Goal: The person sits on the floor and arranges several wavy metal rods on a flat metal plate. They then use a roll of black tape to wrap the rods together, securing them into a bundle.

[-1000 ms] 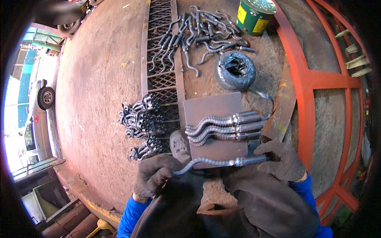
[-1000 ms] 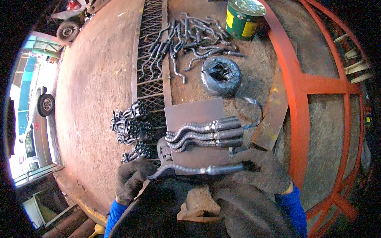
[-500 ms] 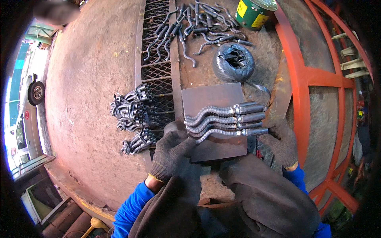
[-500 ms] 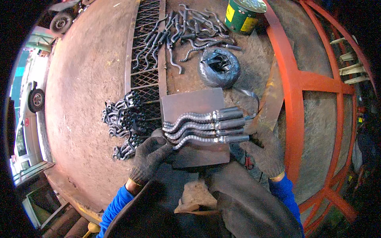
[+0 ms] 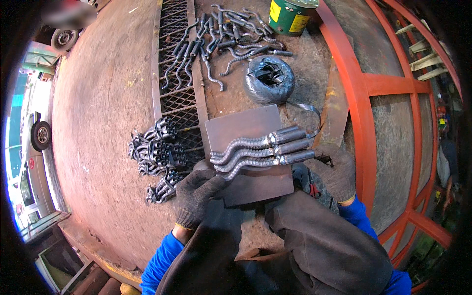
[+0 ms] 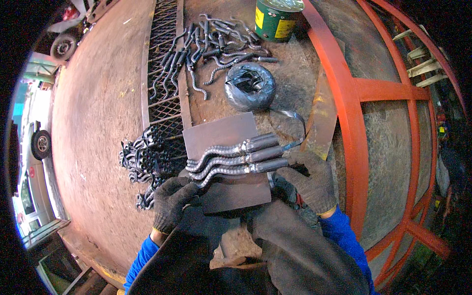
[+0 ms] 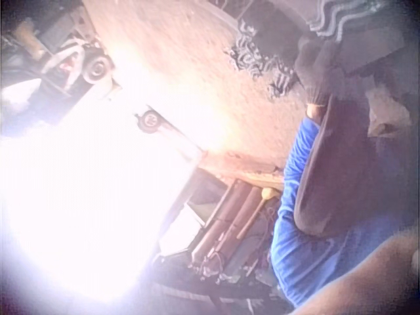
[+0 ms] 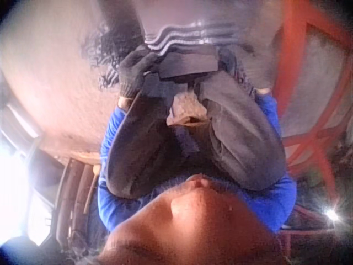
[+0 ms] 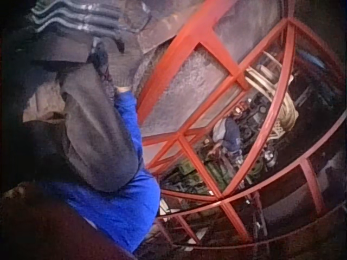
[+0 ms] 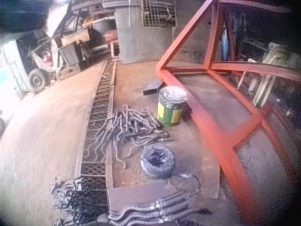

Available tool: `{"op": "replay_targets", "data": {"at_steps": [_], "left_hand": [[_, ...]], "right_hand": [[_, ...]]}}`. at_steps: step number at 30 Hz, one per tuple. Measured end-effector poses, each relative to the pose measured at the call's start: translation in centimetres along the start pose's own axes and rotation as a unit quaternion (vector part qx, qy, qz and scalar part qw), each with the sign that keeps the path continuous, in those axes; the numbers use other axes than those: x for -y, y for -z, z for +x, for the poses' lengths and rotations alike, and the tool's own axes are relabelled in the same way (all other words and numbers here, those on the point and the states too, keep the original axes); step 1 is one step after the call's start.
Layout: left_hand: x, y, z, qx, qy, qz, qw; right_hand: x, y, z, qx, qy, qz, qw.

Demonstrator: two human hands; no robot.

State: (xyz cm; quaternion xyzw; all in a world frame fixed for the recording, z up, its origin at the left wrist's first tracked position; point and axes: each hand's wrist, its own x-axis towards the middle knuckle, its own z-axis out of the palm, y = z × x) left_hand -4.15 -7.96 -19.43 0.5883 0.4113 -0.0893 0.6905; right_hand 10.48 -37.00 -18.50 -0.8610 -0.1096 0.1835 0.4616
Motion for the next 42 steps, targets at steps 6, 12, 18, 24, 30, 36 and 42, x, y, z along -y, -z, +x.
{"op": "replay_targets", "data": {"at_steps": [6,12,18,24,30,36,42], "left_hand": [[0.6,0.1,0.3,-0.018,-0.027,0.042,0.999],[1.3,0.2,0.6,-0.02,-0.042,0.035,0.998],[1.0,-0.1,0.5,-0.039,-0.044,0.044,0.997],[0.9,-0.4,0.6,-0.035,-0.103,0.11,0.988],[1.3,0.5,0.5,-0.047,-0.116,0.086,0.988],[0.2,3.6,-0.3,-0.163,-0.191,0.095,0.963],[-2.8,6.4,-5.2,-0.251,-0.249,0.034,0.935]], "right_hand": [[-0.2,0.1,0.3,0.011,0.019,-0.016,1.0],[-0.8,0.1,0.3,0.011,0.02,0.001,1.0],[-3.4,1.4,3.2,-0.176,0.006,-0.032,0.984],[-9.1,1.7,7.1,-0.178,-0.043,-0.157,0.97],[-6.2,1.1,5.4,-0.058,-0.071,-0.175,0.98],[-9.6,-1.7,-2.5,0.237,-0.217,-0.272,0.907],[-11.9,-1.5,-7.0,0.273,-0.161,-0.222,0.922]]}}
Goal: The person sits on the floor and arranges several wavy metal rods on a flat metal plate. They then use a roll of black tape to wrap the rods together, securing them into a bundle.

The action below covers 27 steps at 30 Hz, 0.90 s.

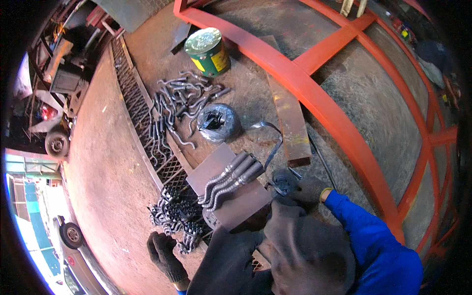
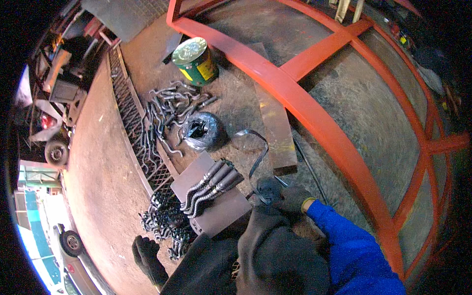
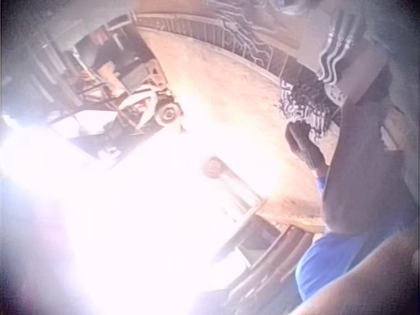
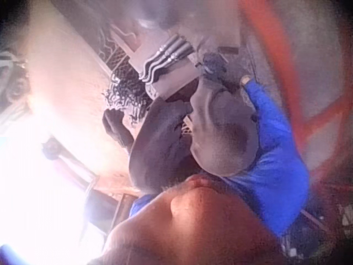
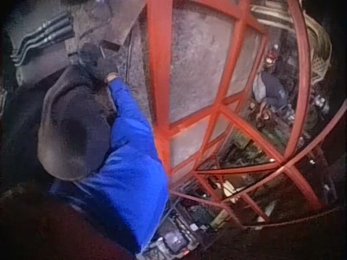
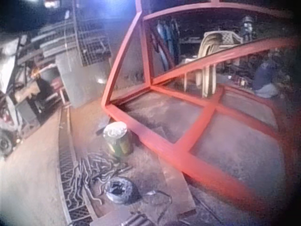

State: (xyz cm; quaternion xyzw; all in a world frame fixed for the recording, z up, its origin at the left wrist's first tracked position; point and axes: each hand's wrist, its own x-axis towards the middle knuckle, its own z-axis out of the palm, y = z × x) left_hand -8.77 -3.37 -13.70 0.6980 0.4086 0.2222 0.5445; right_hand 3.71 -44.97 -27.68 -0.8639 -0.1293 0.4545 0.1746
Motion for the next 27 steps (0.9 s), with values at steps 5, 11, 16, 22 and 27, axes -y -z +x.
{"op": "replay_targets", "data": {"at_steps": [5,11,16,22,27], "left_hand": [[-1.8,4.1,-1.9,-0.034,-0.033,-0.044,0.998],[-5.7,10.7,-5.5,-0.124,-0.115,-0.079,0.982],[-12.2,10.7,-9.9,-0.133,-0.215,-0.085,0.964],[-15.2,12.1,-16.6,-0.142,-0.258,0.029,0.955],[-15.3,12.6,-19.1,-0.141,-0.254,-0.001,0.957]], "right_hand": [[0.0,-2.8,-0.7,-0.044,0.044,0.028,0.998],[-0.7,-0.5,-1.9,-0.031,0.175,0.048,0.983],[-5.6,2.3,-1.6,-0.217,0.186,0.099,0.953],[1.3,14.3,-12.3,-0.29,0.214,0.43,0.828],[4.7,21.5,-18.7,-0.375,0.344,0.463,0.725]]}}
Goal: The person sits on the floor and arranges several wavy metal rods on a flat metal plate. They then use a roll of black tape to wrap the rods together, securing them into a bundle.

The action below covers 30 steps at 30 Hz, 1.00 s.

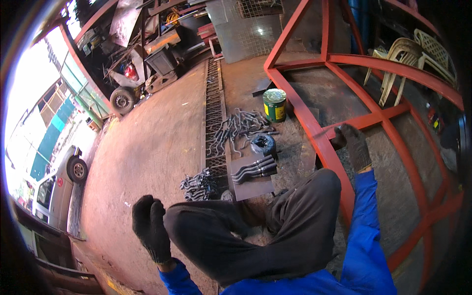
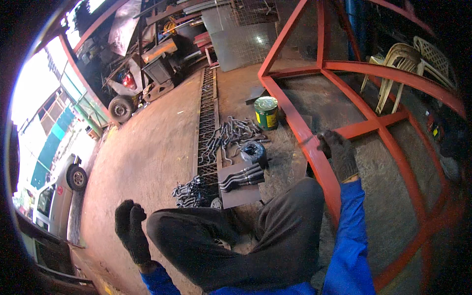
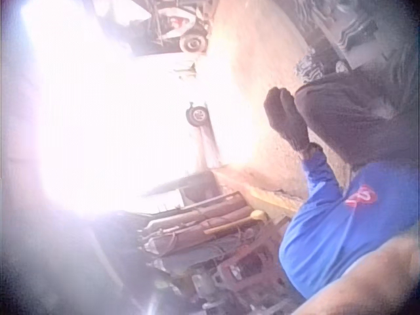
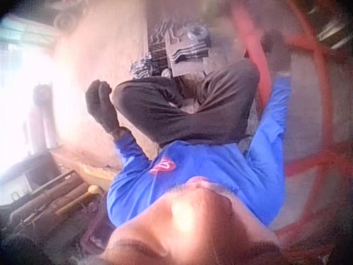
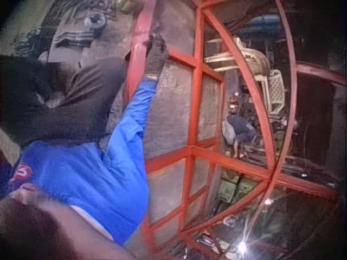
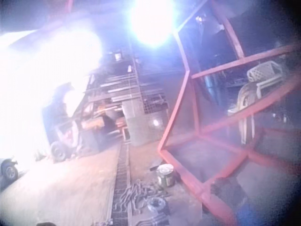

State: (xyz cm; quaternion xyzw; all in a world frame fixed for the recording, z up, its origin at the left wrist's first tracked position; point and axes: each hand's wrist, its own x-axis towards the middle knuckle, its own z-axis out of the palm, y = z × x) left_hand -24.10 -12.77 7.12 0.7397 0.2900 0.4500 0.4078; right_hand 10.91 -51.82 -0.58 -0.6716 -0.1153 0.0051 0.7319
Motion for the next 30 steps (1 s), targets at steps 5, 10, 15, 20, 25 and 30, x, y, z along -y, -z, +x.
{"op": "replay_targets", "data": {"at_steps": [5,10,15,20,25,30], "left_hand": [[1.3,0.0,-2.3,-0.021,0.011,0.023,0.999],[3.3,1.2,-5.6,-0.026,-0.01,0.252,0.967],[5.0,0.8,-8.3,0.011,-0.018,0.351,0.936],[9.9,-1.4,-7.7,-0.013,-0.131,0.305,0.943],[12.5,-0.6,-5.9,0.112,-0.022,0.298,0.948],[13.0,1.2,-7.9,0.233,0.029,0.261,0.936]], "right_hand": [[4.6,-2.2,0.8,0.037,-0.054,-0.029,0.997],[2.8,-3.4,2.5,0.109,0.037,0.018,0.993],[0.5,-3.1,5.8,0.111,0.096,0.122,0.982],[-4.3,9.0,16.9,0.151,0.078,0.332,0.928],[-2.7,2.3,16.8,-0.108,0.002,0.266,0.958],[-3.0,8.6,23.4,-0.235,0.019,0.188,0.953]]}}
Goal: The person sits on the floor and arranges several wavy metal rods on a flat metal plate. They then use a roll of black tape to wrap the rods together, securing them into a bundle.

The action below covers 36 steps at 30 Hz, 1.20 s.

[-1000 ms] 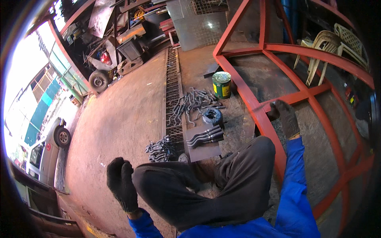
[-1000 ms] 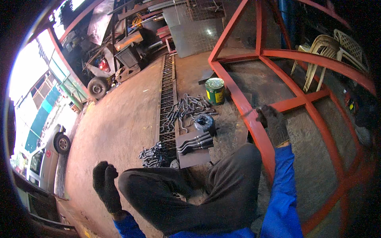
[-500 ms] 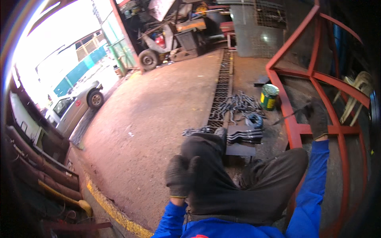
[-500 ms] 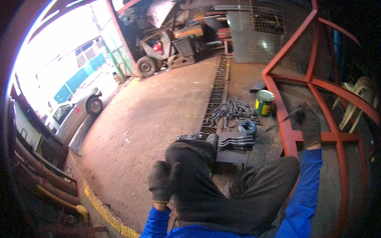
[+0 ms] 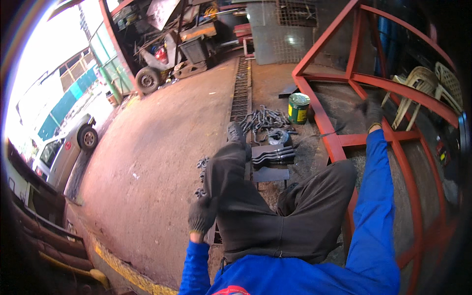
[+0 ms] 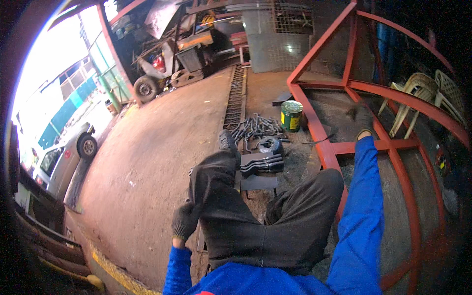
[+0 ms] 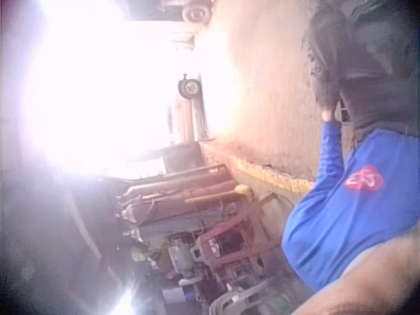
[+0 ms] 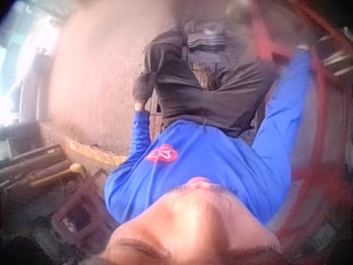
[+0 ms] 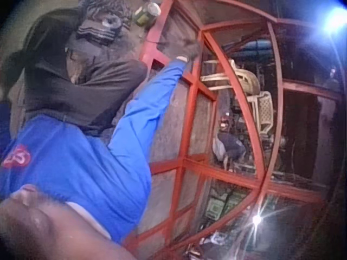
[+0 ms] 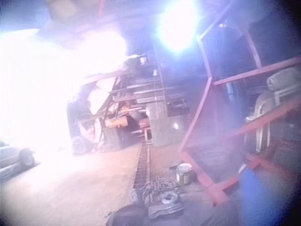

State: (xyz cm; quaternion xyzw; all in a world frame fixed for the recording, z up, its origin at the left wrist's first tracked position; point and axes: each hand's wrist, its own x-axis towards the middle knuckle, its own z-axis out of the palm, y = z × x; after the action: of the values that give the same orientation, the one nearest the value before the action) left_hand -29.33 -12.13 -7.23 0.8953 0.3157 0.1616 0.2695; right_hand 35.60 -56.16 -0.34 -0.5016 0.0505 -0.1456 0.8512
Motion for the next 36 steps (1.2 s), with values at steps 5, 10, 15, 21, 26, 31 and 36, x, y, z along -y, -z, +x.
{"op": "replay_targets", "data": {"at_steps": [5,10,15,21,26,31,36], "left_hand": [[1.2,2.1,-3.2,0.063,0.054,-0.069,0.994],[-1.0,7.3,-2.7,0.127,0.02,-0.047,0.991],[-8.7,13.7,0.0,-0.062,-0.066,-0.045,0.995],[-16.8,12.2,1.7,-0.041,-0.174,-0.158,0.971],[-21.2,10.9,5.8,0.114,-0.227,-0.273,0.928],[-24.8,5.8,9.4,0.09,-0.324,-0.451,0.827],[-22.5,3.6,10.8,0.226,-0.186,-0.552,0.781]], "right_hand": [[3.3,-0.5,-1.8,0.041,0.094,0.02,0.995],[16.0,-4.3,-9.5,0.145,0.21,0.166,0.953],[23.4,-8.4,-11.6,0.265,0.215,0.148,0.928],[30.3,-9.4,-17.7,0.381,0.342,-0.063,0.857],[24.3,-14.0,-24.8,0.633,0.198,0.026,0.748],[17.9,-19.8,-36.7,0.689,0.275,-0.192,0.642],[16.1,-19.3,-39.8,0.633,0.433,-0.353,0.536]]}}
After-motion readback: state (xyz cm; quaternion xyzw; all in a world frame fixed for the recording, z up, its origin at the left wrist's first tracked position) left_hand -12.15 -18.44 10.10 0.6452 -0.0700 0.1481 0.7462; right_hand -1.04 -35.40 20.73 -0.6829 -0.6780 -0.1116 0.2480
